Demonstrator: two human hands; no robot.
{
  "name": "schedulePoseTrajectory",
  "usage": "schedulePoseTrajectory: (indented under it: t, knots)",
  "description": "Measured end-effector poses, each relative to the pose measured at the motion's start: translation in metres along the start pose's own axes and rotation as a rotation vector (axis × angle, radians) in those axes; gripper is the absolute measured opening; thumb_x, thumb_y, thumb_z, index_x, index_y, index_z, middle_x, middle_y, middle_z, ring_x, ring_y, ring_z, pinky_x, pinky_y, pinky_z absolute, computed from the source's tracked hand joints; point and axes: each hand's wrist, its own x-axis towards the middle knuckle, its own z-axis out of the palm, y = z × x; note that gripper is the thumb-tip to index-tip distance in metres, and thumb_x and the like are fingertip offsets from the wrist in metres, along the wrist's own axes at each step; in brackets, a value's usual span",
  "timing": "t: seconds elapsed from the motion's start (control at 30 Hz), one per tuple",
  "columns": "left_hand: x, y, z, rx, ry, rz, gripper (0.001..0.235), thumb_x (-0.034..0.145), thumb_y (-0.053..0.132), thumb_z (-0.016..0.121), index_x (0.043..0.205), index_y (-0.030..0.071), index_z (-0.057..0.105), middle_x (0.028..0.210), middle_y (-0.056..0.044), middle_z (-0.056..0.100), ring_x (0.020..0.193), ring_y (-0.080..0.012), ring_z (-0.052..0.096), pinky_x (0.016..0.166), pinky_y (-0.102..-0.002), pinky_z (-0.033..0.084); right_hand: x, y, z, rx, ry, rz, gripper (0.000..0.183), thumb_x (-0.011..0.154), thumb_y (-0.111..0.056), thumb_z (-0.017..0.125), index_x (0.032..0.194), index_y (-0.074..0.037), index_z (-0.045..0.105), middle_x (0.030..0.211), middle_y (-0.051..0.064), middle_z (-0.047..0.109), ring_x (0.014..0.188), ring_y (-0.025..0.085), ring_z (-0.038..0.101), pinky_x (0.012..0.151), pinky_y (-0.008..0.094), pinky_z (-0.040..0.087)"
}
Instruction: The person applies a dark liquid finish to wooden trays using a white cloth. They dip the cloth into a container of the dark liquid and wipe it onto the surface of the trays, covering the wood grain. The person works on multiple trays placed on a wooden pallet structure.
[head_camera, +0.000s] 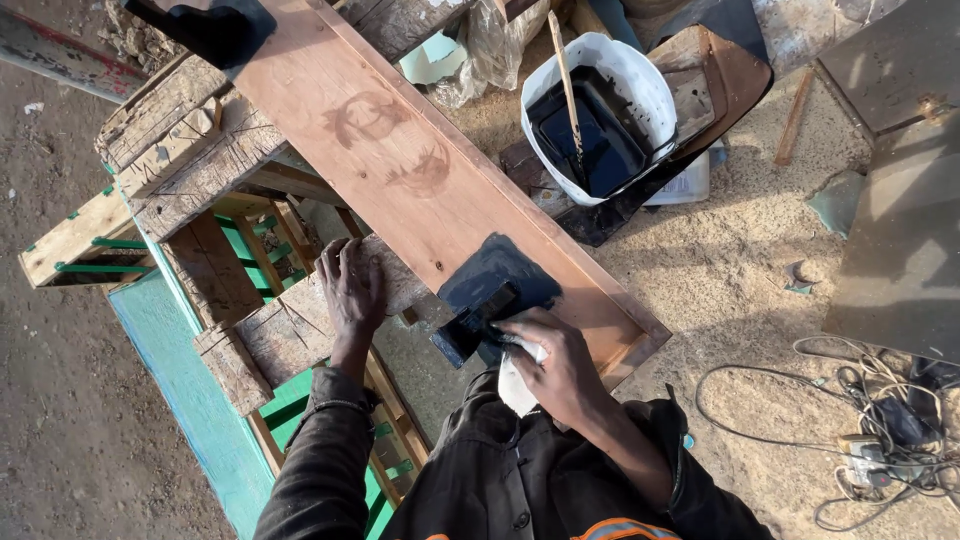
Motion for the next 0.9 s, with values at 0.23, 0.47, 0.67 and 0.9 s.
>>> schedulePoseTrajectory:
  t: [0.23, 0.47, 0.67, 0.9]
  knots:
    - [0.004, 0.005, -0.003, 0.034, -0.011, 0.038, 0.030, 0.098, 0.018, 0.062, 0.124, 0.003, 0.058, 0.112, -0.020, 0.054, 0.105, -0.0409, 0.054, 0.095, -0.049, 0.043, -0.005, -0.015, -0.019, 0.211, -0.042, 0.026, 0.026, 0.088, 0.004, 0.065, 0.112, 0.000, 0.075, 0.098, 0.021, 0.073, 0.098, 0.039, 0.073, 0.089, 0.054, 0.059]
    - [0.003, 0.003, 0.000, 0.034, -0.016, 0.025, 0.030, 0.098, 0.019, 0.062, 0.123, 0.003, 0.057, 0.115, -0.019, 0.054, 0.107, -0.0400, 0.055, 0.096, -0.048, 0.043, -0.003, 0.031, -0.004, -0.086, -0.099, 0.152, 0.028, 0.089, 0.004, 0.065, 0.114, -0.003, 0.076, 0.099, 0.017, 0.075, 0.097, 0.038, 0.074, 0.086, 0.048, 0.058]
    - [0.002, 0.002, 0.000, 0.038, -0.020, 0.017, 0.030, 0.098, 0.019, 0.064, 0.123, 0.003, 0.058, 0.115, -0.019, 0.055, 0.108, -0.0402, 0.055, 0.096, -0.048, 0.042, 0.003, 0.064, 0.024, -0.289, -0.083, -0.016, 0.022, 0.085, 0.001, 0.070, 0.104, -0.006, 0.077, 0.092, 0.015, 0.070, 0.088, 0.037, 0.073, 0.075, 0.045, 0.062]
    - [0.004, 0.004, -0.002, 0.029, 0.008, 0.058, 0.028, 0.098, 0.017, 0.062, 0.122, 0.002, 0.058, 0.112, -0.020, 0.055, 0.106, -0.0406, 0.055, 0.094, -0.047, 0.042, -0.007, -0.013, -0.004, 0.014, -0.096, -0.110, 0.026, 0.084, 0.005, 0.066, 0.103, -0.007, 0.079, 0.093, 0.014, 0.073, 0.091, 0.033, 0.074, 0.077, 0.041, 0.061]
